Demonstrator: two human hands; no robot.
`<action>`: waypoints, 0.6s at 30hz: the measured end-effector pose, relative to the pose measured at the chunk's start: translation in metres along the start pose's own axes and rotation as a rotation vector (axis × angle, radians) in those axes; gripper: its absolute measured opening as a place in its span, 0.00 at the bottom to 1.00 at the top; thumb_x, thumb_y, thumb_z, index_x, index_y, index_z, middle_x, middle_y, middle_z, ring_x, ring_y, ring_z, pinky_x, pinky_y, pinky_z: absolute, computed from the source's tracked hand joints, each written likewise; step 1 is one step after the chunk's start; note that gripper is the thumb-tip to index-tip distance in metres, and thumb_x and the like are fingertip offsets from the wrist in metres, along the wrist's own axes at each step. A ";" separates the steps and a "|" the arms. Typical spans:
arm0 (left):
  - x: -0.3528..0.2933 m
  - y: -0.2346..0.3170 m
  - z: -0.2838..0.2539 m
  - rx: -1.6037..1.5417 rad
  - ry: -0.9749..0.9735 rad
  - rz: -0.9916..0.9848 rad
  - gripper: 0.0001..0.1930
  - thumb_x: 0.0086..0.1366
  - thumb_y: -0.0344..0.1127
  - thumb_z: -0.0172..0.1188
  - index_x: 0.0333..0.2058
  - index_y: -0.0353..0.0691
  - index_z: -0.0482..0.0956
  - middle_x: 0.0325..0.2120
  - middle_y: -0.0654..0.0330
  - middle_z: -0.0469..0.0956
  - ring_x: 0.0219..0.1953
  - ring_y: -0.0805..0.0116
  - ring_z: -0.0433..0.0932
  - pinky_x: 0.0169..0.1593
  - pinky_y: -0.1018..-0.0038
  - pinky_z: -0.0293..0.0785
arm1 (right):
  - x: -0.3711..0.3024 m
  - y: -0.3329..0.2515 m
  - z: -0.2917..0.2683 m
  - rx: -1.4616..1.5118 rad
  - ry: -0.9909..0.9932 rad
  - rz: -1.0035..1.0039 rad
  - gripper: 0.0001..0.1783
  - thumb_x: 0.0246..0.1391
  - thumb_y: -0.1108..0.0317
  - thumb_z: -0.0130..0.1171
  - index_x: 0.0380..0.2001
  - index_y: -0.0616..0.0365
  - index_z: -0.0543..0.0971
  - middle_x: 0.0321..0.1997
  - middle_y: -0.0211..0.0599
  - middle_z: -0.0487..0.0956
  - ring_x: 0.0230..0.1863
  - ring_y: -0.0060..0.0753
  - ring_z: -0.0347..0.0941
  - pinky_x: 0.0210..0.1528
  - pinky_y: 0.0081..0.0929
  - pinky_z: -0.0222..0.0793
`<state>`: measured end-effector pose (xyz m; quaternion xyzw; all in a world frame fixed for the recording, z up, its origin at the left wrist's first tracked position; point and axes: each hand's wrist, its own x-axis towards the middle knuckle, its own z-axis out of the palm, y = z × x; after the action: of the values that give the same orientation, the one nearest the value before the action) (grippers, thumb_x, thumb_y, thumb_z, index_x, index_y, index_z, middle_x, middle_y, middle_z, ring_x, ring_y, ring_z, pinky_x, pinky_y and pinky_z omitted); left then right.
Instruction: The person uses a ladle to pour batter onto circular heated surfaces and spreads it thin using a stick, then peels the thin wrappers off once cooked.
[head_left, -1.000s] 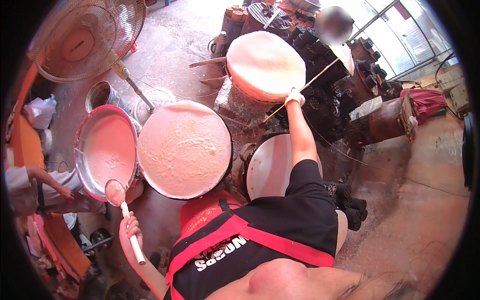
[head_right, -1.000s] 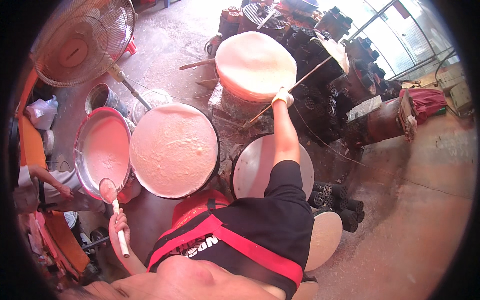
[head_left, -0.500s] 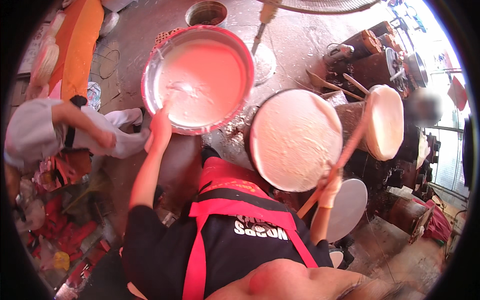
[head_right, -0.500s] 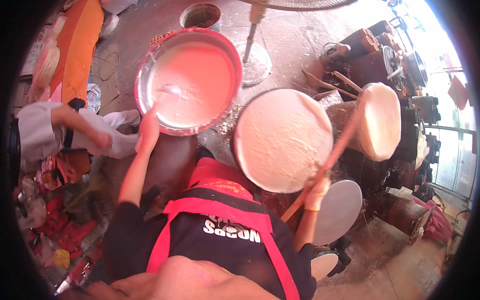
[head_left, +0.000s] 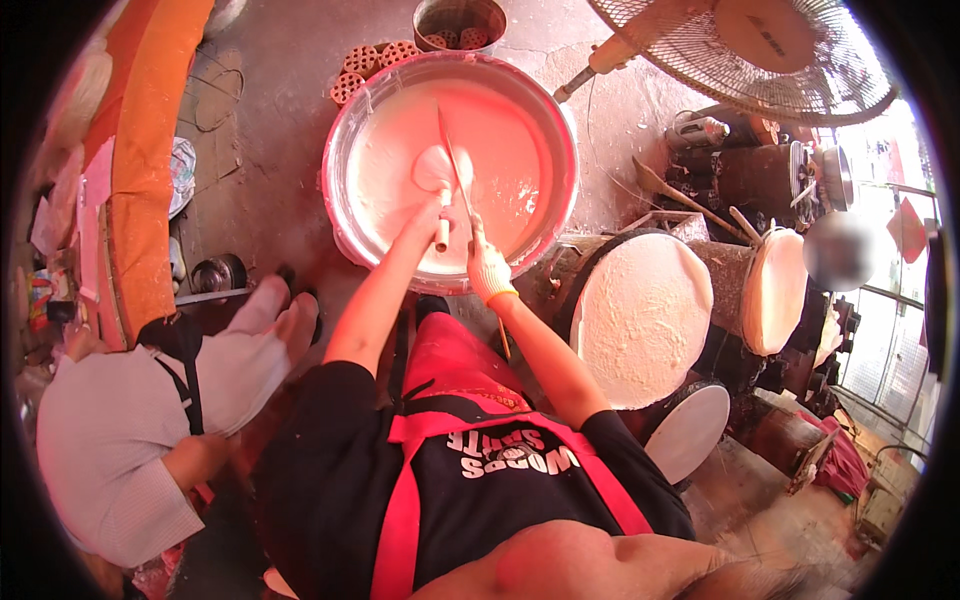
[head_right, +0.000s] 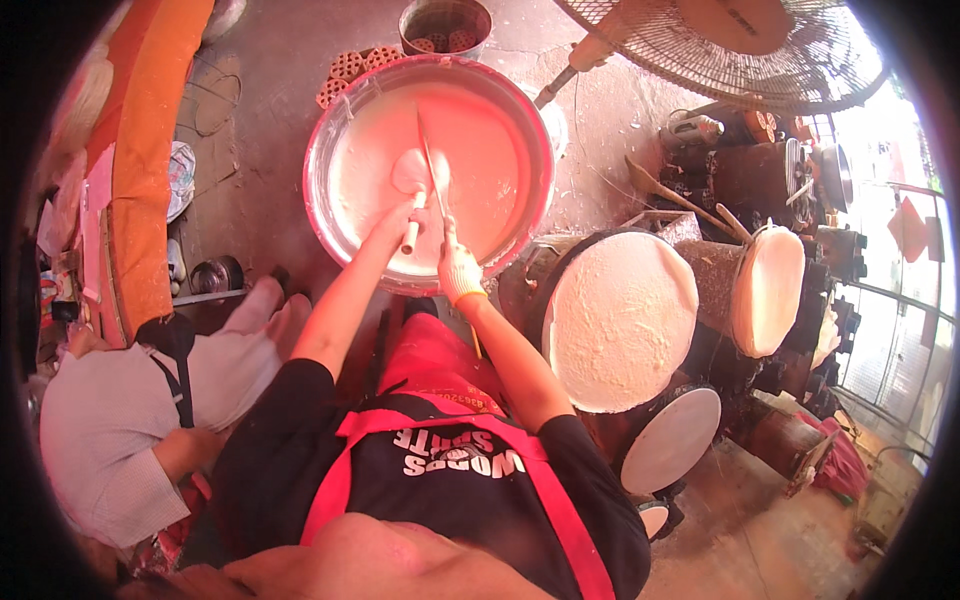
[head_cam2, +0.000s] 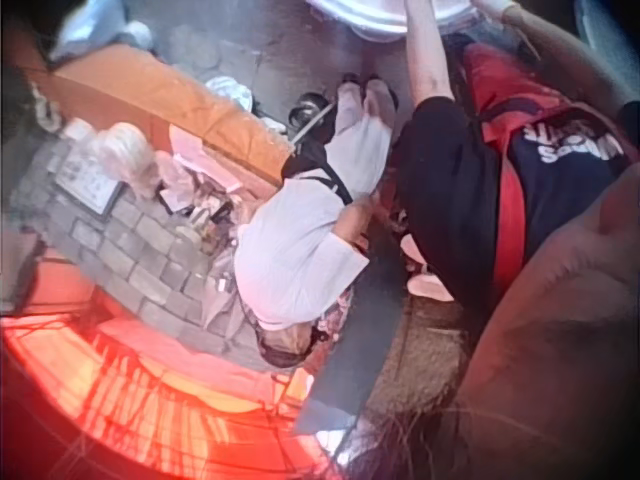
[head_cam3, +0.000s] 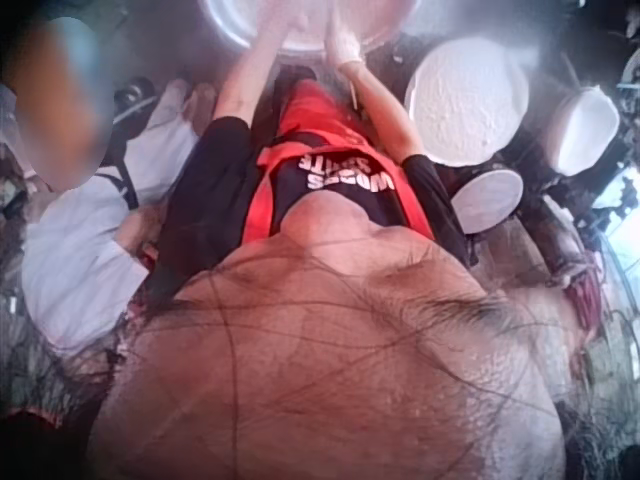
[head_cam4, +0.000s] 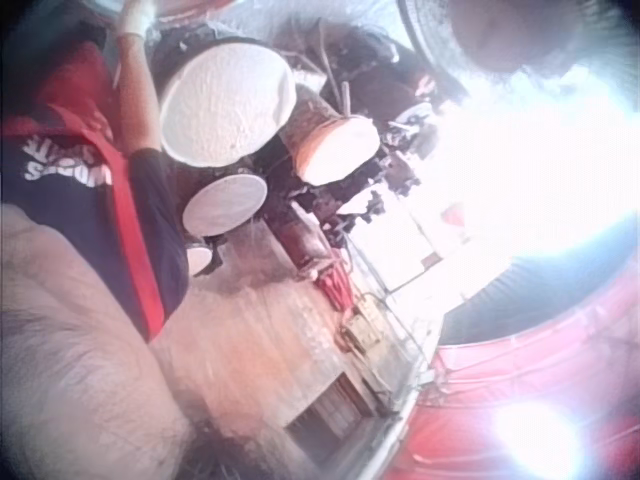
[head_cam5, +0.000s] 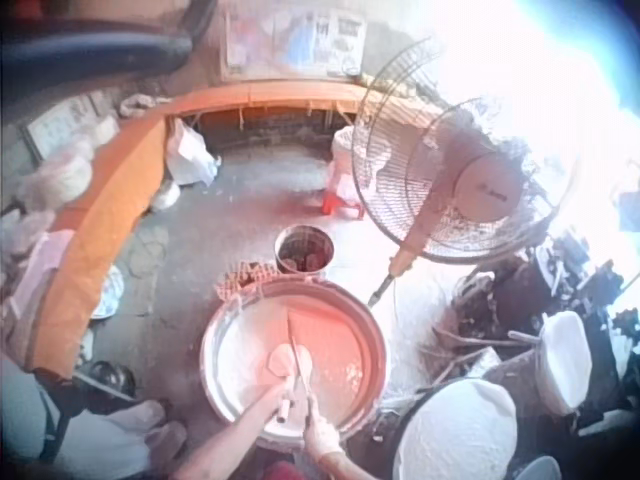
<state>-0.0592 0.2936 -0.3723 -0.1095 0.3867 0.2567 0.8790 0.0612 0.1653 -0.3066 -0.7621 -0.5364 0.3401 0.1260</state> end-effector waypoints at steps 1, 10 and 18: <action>-0.035 -0.016 0.038 -0.102 -0.030 0.000 0.08 0.67 0.37 0.46 0.31 0.40 0.64 0.18 0.65 0.61 0.14 0.79 0.60 0.16 0.84 0.60 | -0.011 0.007 -0.001 0.042 -0.030 0.018 0.34 0.60 0.65 0.43 0.67 0.41 0.45 0.31 0.58 0.77 0.32 0.60 0.75 0.36 0.54 0.67; -0.178 -0.075 0.136 -0.042 -0.326 0.389 0.09 0.67 0.39 0.49 0.38 0.41 0.64 0.18 0.68 0.59 0.16 0.81 0.59 0.18 0.86 0.61 | -0.170 0.035 -0.105 0.120 0.017 -0.278 0.35 0.59 0.68 0.44 0.67 0.39 0.46 0.34 0.60 0.76 0.35 0.62 0.74 0.37 0.53 0.67; -0.363 -0.084 0.253 0.732 -0.067 0.940 0.18 0.67 0.53 0.49 0.39 0.44 0.65 0.17 0.69 0.59 0.13 0.83 0.57 0.15 0.85 0.55 | -0.221 0.035 -0.199 0.075 0.345 -0.647 0.37 0.57 0.69 0.46 0.68 0.37 0.46 0.36 0.53 0.75 0.33 0.56 0.74 0.33 0.48 0.69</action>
<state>-0.0630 0.1887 0.0655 0.3917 0.4292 0.4716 0.6633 0.1739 -0.0136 -0.0952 -0.5942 -0.7075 0.1686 0.3436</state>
